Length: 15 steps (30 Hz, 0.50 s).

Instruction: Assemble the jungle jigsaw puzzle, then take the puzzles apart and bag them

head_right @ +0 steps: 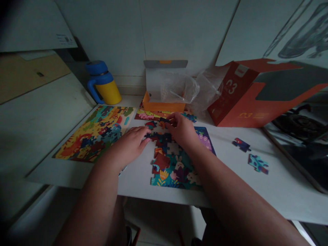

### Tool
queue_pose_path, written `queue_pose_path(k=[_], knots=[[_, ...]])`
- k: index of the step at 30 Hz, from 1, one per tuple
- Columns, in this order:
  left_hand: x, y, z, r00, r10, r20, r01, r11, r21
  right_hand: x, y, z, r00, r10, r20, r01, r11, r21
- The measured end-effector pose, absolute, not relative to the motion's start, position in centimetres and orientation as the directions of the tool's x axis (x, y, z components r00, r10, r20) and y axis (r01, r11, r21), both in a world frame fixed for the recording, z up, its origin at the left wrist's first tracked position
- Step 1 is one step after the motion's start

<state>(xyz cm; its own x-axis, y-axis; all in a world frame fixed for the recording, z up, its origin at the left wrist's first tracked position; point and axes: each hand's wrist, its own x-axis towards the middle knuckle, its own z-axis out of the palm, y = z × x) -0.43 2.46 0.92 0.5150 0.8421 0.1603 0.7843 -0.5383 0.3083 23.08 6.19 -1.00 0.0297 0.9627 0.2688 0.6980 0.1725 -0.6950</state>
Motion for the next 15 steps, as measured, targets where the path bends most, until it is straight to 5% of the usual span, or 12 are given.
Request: queue_pose_path(k=[7,12,15], knots=[[-0.66,2.68,0.54,0.482,0.862,0.157,0.826,-0.507,0.245,22.76,6.34,-1.32,0.004,0.959,0.283,0.748,0.185,-0.638],[-0.50,2.73,0.31,0.494,0.855,0.155,0.831,-0.517,0.206,22.10,6.32,-1.87,-0.168,0.965,0.202,0.599,0.262,-0.757],[-0.54,2.81,-0.01,0.484,0.864,0.139,0.845,-0.503,0.183,22.26,6.57,-1.95,-0.090,0.966,0.242,0.546,0.252,-0.799]])
